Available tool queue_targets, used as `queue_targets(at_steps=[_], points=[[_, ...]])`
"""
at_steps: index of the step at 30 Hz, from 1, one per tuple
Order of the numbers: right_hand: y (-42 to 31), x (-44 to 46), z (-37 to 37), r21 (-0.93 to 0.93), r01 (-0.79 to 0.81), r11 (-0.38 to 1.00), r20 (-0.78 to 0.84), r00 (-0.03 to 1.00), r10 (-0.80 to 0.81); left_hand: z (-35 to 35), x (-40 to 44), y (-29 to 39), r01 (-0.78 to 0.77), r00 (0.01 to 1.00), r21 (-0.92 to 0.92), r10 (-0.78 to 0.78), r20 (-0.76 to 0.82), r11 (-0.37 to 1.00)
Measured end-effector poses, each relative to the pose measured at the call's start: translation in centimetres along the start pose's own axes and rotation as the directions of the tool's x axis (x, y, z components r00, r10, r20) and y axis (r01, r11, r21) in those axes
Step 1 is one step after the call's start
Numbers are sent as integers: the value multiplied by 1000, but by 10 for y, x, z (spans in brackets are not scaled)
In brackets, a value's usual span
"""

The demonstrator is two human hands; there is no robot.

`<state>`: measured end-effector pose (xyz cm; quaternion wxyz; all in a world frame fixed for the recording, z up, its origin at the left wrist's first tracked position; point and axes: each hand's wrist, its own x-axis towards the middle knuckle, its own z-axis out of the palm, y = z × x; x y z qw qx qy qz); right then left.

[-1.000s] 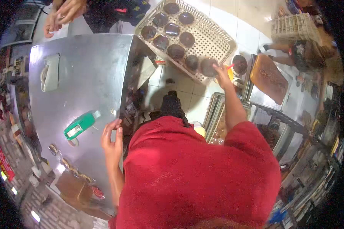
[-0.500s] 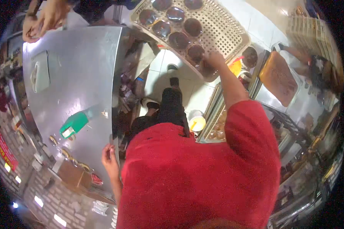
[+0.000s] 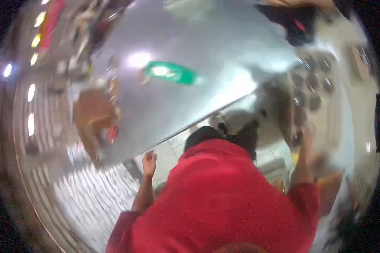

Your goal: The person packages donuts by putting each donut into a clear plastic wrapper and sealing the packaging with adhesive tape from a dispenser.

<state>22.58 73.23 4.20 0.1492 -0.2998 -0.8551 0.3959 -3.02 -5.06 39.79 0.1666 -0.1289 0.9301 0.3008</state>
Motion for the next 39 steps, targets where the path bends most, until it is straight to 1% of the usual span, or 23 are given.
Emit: queue_targets(at_steps=[1,3,4,5,7,9,10,11,13,14,17,18,22,25,28,29,30,31,34,36,37,38,39], points=[[25,15,6,56,-595,802,84,803,590,-17,10,-11,14,999,48,-12,-35,999],[-1,4,30,-24,-243,970,-305,926,225,-36,41,-52,-89,922,3,83,-378,996],[-51,24,28,-10,-183,983,-269,947,174,-52,58,-71,-66,894,-54,36,-447,996],[-165,30,27,41,-481,876,-173,860,480,-66,75,-77,19,829,-17,-25,-559,1000],[-158,27,62,-190,-187,964,-242,960,139,-92,107,-94,21,752,-42,-43,-657,999],[-215,36,84,-184,-172,968,-238,963,126,-117,147,-137,-17,729,-148,-89,-679,989],[-249,30,95,-159,-218,963,-262,950,171,-125,152,-119,11,682,65,41,-730,998],[-283,28,105,-174,-188,967,-257,956,140,-132,159,-100,51,645,275,179,-743,960],[-352,30,119,66,-90,994,-193,976,101,-151,181,-67,-65,693,483,388,-607,873],[-380,30,126,183,-56,982,-162,983,86,-157,205,-66,-55,687,487,387,-615,872],[-441,40,127,-25,88,996,-137,986,-91,-171,249,-30,-120,596,608,547,-588,785],[-471,41,127,-48,91,995,-145,985,-97,-174,270,-37,-135,602,592,540,-588,794],[-578,28,144,190,178,966,-2,983,-181,-208,319,-56,-273,737,577,553,-388,770],[-645,8,163,300,137,944,241,946,-214,-245,259,26,-431,606,362,562,-563,827],[-741,-14,212,537,58,842,531,752,-390,-243,197,94,-603,690,-84,466,-553,793],[-761,-18,235,678,30,735,495,720,-486,-233,182,110,-655,695,-211,469,-545,725],[-775,-22,257,794,-9,608,445,689,-572,-218,170,129,-605,788,-458,407,-463,651],[-787,-24,268,794,1,608,439,690,-576,-207,159,144,-505,861,-677,370,-350,536],[-795,-20,274,791,56,610,318,813,-488,-203,114,174,-527,826,-694,488,-283,491],[-784,-11,262,783,-146,604,462,787,-409,-198,114,187,-532,780,-728,585,-222,433],[-786,-15,249,780,-121,613,432,814,-388,-211,121,175,-710,657,-561,688,-308,426],[-801,-24,232,773,-404,489,596,727,-340,-220,130,168,-850,507,-360,780,-367,384],[-809,-32,223,680,-657,326,732,593,-335,-222,138,171,-855,489,-373,797,-353,360]])
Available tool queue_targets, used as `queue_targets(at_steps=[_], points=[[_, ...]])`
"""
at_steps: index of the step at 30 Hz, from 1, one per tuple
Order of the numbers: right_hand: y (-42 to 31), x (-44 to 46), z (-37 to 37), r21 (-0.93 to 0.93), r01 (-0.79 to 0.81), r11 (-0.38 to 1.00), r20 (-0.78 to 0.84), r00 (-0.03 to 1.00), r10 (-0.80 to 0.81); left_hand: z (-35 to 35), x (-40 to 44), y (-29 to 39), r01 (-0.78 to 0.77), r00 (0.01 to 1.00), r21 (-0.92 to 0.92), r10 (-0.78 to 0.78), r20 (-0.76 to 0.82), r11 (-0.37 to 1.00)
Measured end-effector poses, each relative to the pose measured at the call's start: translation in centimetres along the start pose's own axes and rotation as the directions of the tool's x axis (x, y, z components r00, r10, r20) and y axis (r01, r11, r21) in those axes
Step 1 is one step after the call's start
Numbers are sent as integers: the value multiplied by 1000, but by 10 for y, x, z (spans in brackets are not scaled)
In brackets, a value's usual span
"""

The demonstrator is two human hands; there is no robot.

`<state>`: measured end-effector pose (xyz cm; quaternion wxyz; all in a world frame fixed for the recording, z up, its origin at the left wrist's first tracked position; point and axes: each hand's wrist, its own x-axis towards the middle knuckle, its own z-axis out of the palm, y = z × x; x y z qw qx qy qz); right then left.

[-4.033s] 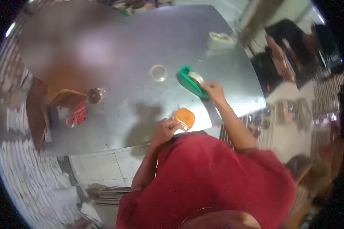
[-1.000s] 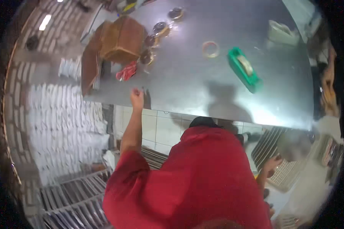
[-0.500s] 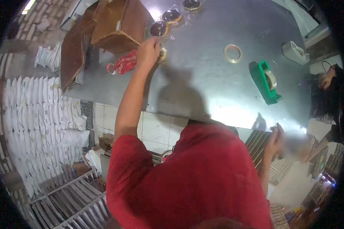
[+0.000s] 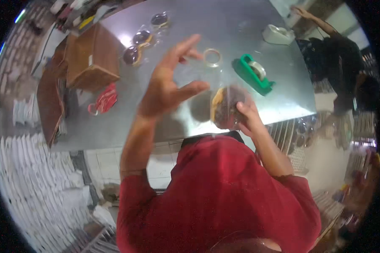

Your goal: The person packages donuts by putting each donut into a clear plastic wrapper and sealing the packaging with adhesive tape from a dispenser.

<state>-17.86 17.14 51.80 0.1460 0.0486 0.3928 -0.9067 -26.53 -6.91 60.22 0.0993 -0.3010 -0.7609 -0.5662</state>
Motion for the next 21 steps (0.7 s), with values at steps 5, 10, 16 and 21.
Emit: queue_targets(at_steps=[5,10,16,21], points=[[-1,-15,11,71,-56,996,168,985,44,-18,16,-14,29,919,-146,31,393,989],[-4,-29,12,-56,122,991,8,993,-122,10,-16,-33,315,945,-575,-196,261,755],[-6,-22,2,-489,366,792,-88,882,-462,92,-65,-8,350,935,-703,-274,223,619],[-107,-14,24,-771,612,177,435,708,-556,80,-59,-15,411,900,-423,-284,332,807]])
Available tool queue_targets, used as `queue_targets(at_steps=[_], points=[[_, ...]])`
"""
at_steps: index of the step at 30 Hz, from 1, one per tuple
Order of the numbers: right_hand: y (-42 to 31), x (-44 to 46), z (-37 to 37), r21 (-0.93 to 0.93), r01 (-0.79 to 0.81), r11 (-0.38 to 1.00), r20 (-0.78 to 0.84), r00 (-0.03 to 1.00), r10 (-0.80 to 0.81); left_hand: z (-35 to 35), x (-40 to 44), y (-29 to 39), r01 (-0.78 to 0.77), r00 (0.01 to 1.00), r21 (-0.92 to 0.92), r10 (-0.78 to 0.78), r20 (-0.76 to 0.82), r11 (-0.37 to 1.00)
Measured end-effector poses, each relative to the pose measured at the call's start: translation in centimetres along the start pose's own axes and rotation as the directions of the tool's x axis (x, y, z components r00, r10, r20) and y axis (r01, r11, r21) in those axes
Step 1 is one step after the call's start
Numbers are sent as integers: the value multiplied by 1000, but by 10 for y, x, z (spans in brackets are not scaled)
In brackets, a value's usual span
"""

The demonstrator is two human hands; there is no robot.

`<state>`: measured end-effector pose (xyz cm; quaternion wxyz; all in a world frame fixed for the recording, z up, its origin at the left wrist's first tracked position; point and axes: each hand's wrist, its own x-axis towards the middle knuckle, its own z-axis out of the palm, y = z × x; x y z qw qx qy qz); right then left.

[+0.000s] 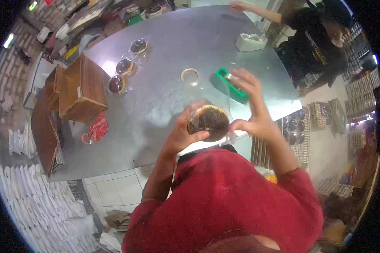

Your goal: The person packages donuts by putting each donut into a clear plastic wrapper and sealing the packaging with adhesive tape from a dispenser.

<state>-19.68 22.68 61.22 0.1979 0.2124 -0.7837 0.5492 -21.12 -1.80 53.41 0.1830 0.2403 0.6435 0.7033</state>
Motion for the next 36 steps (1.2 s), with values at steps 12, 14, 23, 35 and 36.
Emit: queue_targets(at_steps=[12,14,23,35,36], points=[[17,-2,17,423,6,906,-114,992,46,0,-9,-23,-22,980,-115,-1,-197,993],[21,-38,53,613,-256,747,125,966,228,7,-1,-25,-120,937,-126,70,-343,985],[19,-43,57,388,-407,827,151,913,378,-3,25,36,-144,941,-247,55,-335,958],[-54,28,2,-163,138,977,228,969,-99,-2,27,50,-290,870,-71,232,-434,954],[-53,26,5,-114,118,986,233,968,-89,-4,23,51,-175,892,90,197,-408,980]])
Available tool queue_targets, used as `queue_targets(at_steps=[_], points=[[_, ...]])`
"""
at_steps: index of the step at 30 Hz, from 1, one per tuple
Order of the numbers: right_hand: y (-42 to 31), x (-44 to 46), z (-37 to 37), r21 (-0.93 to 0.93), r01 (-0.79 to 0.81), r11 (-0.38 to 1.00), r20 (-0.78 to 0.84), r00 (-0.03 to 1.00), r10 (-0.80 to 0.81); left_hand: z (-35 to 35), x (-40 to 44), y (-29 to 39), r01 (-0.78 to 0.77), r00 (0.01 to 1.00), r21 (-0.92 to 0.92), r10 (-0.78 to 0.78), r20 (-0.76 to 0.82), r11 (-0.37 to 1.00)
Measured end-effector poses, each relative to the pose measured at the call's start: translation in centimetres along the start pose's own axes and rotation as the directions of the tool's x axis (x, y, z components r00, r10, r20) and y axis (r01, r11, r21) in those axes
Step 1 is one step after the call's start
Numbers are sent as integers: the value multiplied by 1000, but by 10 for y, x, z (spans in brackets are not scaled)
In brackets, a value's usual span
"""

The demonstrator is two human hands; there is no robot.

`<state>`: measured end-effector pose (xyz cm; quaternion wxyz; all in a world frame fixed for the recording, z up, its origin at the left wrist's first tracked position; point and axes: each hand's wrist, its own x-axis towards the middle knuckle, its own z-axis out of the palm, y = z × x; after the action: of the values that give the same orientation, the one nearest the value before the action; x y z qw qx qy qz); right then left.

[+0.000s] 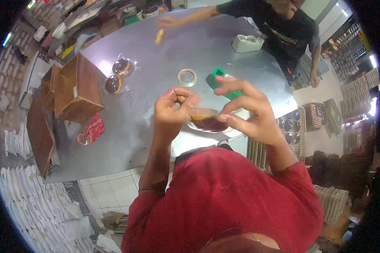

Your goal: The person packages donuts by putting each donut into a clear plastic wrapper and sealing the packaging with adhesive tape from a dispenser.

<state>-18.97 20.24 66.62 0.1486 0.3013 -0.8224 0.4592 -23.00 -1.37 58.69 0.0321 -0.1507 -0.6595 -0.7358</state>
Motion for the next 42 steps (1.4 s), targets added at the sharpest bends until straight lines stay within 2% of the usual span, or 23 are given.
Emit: queue_targets(at_steps=[2,3,4,6,10,11,13,14,17,18,19,21,22,25,27,28,30,33,35,37,38,41,42], points=[[0,0,2,52,-11,999,3,1000,11,-3,1,11,54,995,385,-81,55,921],[-1,1,2,72,-58,996,18,998,57,-2,0,14,56,995,386,-85,58,921],[-2,1,2,93,-106,990,34,994,104,-1,-2,18,-115,988,348,70,140,931],[0,0,1,114,-158,981,51,987,153,3,-7,20,-439,886,228,376,272,869],[15,-4,6,48,-72,996,38,997,70,19,-7,14,-314,934,166,274,227,935],[19,-11,18,269,-160,950,-80,979,188,20,-6,13,-317,933,164,275,233,934],[29,-21,36,679,-205,705,-217,861,460,20,-6,12,-278,943,147,241,231,949],[36,-22,36,676,-201,709,-226,859,459,22,-4,10,-260,946,137,224,232,956],[58,-29,30,615,-605,506,151,720,677,31,6,-9,-391,891,158,330,312,907],[65,-32,29,624,-602,498,137,712,689,34,6,-16,-455,857,163,381,348,875],[74,-31,28,491,-631,600,105,727,679,34,5,-24,-453,852,154,375,366,878],[87,-28,25,170,-637,752,65,769,637,31,7,-39,-339,893,176,257,370,924],[89,-30,24,167,-637,753,66,769,636,29,8,-45,-278,912,190,197,360,941],[90,-53,27,-38,-226,973,-48,973,224,28,22,-64,-326,901,239,225,371,914],[94,-70,53,-114,-295,949,-121,952,282,27,15,-81,-330,896,260,214,389,908],[98,-78,67,-197,-349,916,-195,930,312,27,9,-90,-98,938,193,26,345,976],[117,-94,78,-282,-392,876,-257,910,325,29,2,-111,348,895,23,-339,288,937],[161,-135,77,-306,-365,880,-336,906,259,19,-48,-189,363,926,-79,-350,141,928],[226,-145,35,-399,-427,812,-498,844,199,11,-72,-197,390,921,-115,-385,62,914],[252,-134,7,-356,-563,746,-608,746,273,12,-73,-180,389,921,-36,-388,37,920],[261,-135,4,-353,-564,747,-600,749,281,13,-74,-175,381,924,4,-381,25,924],[285,-127,-1,-17,-760,650,-269,629,729,16,-74,-166,406,913,47,-408,22,912],[290,-127,-2,-12,-748,663,-266,642,719,15,-72,-162,411,910,70,-414,22,909]])
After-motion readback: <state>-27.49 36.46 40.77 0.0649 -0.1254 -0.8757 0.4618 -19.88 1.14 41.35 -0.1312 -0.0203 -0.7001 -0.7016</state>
